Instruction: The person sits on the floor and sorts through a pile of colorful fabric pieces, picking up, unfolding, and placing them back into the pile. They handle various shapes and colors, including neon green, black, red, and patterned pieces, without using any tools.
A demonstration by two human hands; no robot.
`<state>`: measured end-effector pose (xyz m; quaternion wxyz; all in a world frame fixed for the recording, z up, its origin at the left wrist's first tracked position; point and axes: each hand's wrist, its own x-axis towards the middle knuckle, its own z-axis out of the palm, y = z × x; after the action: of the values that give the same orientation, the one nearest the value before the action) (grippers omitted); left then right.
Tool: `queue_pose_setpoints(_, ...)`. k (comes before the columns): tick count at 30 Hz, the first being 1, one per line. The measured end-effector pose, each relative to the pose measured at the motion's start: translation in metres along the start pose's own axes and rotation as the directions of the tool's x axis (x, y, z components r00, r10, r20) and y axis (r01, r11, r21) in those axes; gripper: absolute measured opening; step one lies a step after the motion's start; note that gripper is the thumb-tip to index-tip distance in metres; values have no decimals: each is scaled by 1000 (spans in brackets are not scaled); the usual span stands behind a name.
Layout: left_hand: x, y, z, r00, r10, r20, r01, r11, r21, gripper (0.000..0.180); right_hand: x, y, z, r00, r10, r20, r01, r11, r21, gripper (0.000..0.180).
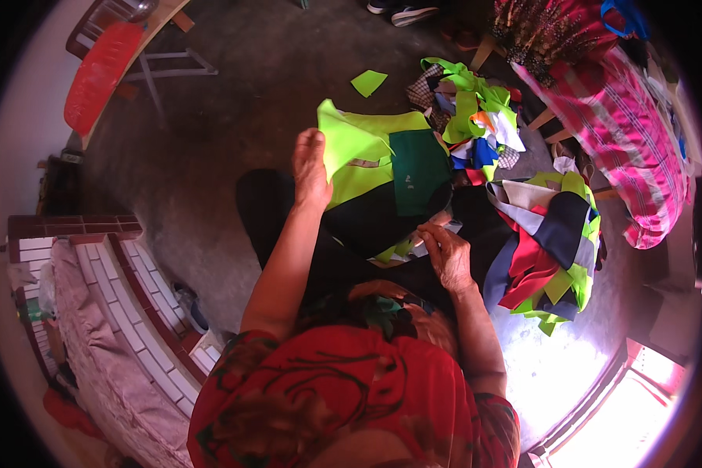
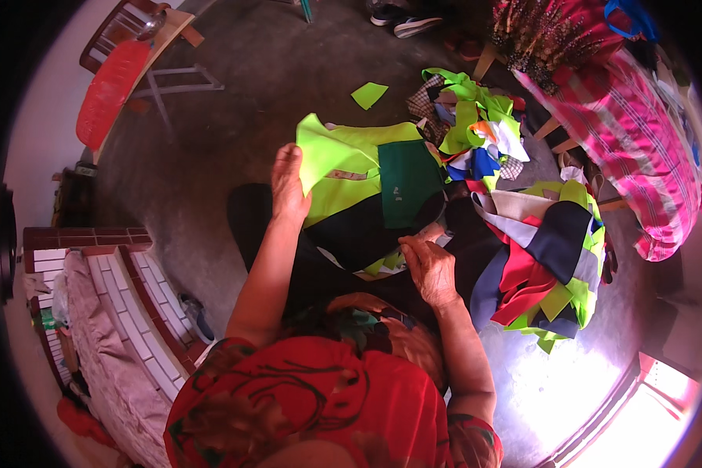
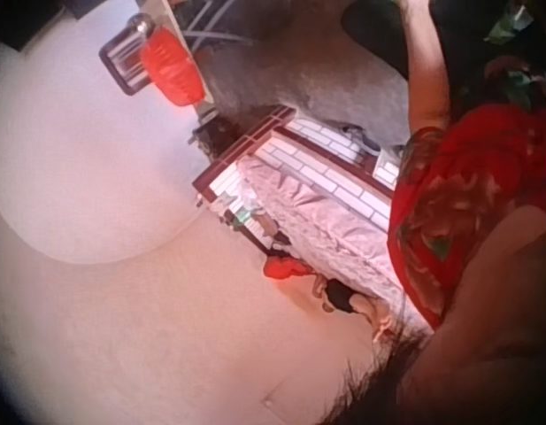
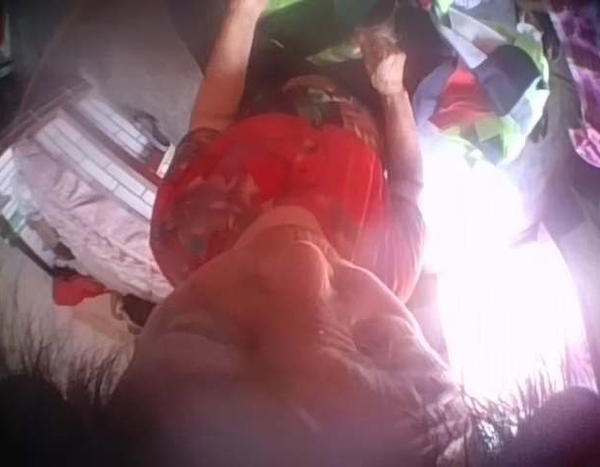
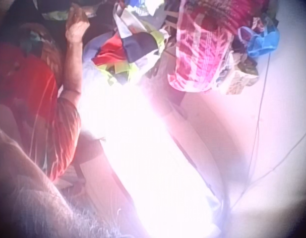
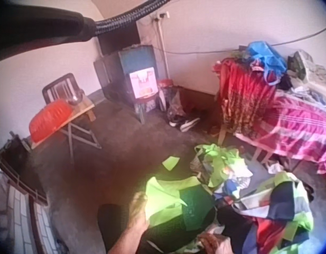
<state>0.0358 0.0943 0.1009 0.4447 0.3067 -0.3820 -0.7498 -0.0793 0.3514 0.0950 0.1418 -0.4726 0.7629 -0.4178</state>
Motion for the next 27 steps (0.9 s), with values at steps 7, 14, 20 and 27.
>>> queue_pose_setpoints(7, 35, -86, -67, 867, -341, -364, 339, 938, -72, 19, 1, -4, -4, 998, -20, 60, 21, 999, -28, 11)
queue_pose_setpoints(14, 31, -95, -77, 880, -349, -324, 375, 927, 20, 33, 0, 1, 0, 997, -25, 69, 29, 998, -48, 11)
queue_pose_setpoints(20, 20, -90, -75, 885, -309, -349, 374, 917, 138, 37, 0, -3, -2, 995, -19, 96, 22, 999, -32, 11)
queue_pose_setpoints(27, 2, -78, -54, 898, -306, -316, 413, 834, 365, 38, -4, 2, 0, 995, -13, 103, 18, 999, -48, 11)
